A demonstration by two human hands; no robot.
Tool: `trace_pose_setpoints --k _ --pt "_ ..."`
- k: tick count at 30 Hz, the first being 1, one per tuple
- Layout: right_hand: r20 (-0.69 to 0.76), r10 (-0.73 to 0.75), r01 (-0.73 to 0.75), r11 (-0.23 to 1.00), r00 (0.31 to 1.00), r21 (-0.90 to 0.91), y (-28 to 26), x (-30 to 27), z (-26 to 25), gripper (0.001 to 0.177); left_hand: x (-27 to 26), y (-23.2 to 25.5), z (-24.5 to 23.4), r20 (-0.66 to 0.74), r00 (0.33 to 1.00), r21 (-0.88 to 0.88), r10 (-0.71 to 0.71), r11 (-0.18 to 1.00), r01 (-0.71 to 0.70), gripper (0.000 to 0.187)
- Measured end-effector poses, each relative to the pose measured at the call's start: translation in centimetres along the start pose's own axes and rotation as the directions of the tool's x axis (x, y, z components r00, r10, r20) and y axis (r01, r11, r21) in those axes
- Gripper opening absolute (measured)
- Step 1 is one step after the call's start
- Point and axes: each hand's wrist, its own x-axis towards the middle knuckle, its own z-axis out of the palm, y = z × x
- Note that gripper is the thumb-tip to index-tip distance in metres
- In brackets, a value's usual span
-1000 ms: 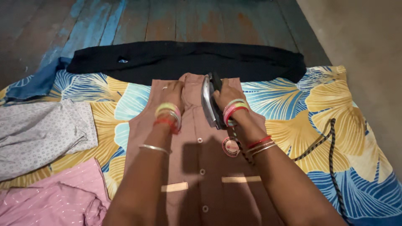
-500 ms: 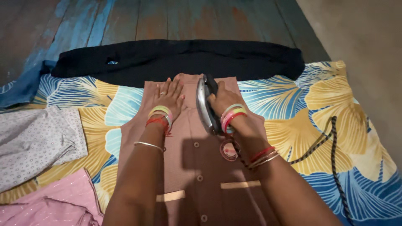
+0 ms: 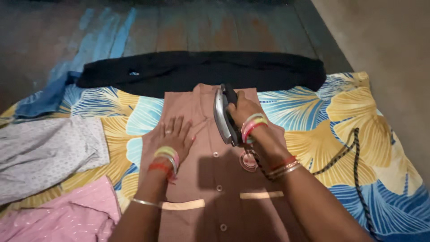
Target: The person irons a brown sleeveless shirt laid out on a bed. They use an electric iron to smooth the fabric, moving it back and forth across the front and collar areas. The person occasionally adjusts the shirt's position with their left hand while ironing with their right.
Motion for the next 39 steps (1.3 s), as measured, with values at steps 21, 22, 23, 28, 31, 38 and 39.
trace_pose_setpoints --k 21,22,23,28,31,38,39 --pt "-0.146 -0.078 0.059 0.990 0.986 -0.129 -8.2 8.3 11.1 0.047 -6.1 1.5 -8.9 -0.177 0.875 -0.616 -0.451 0.744 0.260 0.035" --pt "-0.174 -0.098 0.074 0.988 0.980 -0.137 -8.0 8.9 11.3 0.040 -6.1 1.5 -8.9 -0.225 0.865 -0.633 -0.448 0.743 0.220 0.035" --pt "-0.161 -0.091 0.065 0.985 0.983 -0.159 -8.0 9.2 11.6 0.038 -5.8 1.6 -8.5 -0.273 0.853 -0.647 -0.445 0.741 0.180 0.036" --pt "-0.100 -0.073 0.040 0.954 0.992 -0.296 -8.2 7.1 10.9 0.040 -4.2 0.9 -5.2 -0.294 0.858 -0.688 -0.422 0.717 0.117 0.034" --pt "-0.064 0.013 -0.020 0.992 0.998 -0.122 -8.3 5.1 10.2 0.060 -3.8 0.5 -3.8 -0.362 0.845 -0.667 -0.395 0.742 0.061 0.031" --pt "-0.119 0.010 -0.029 0.987 0.993 -0.155 -8.8 9.1 11.4 0.039 -3.0 0.0 -2.0 -0.512 0.788 -0.615 -0.342 0.787 -0.057 0.029" --pt "-0.108 0.013 -0.030 0.987 0.994 -0.156 -8.7 9.1 11.4 0.040 -3.0 -0.1 -1.9 -0.536 0.774 -0.612 -0.337 0.787 -0.081 0.029"
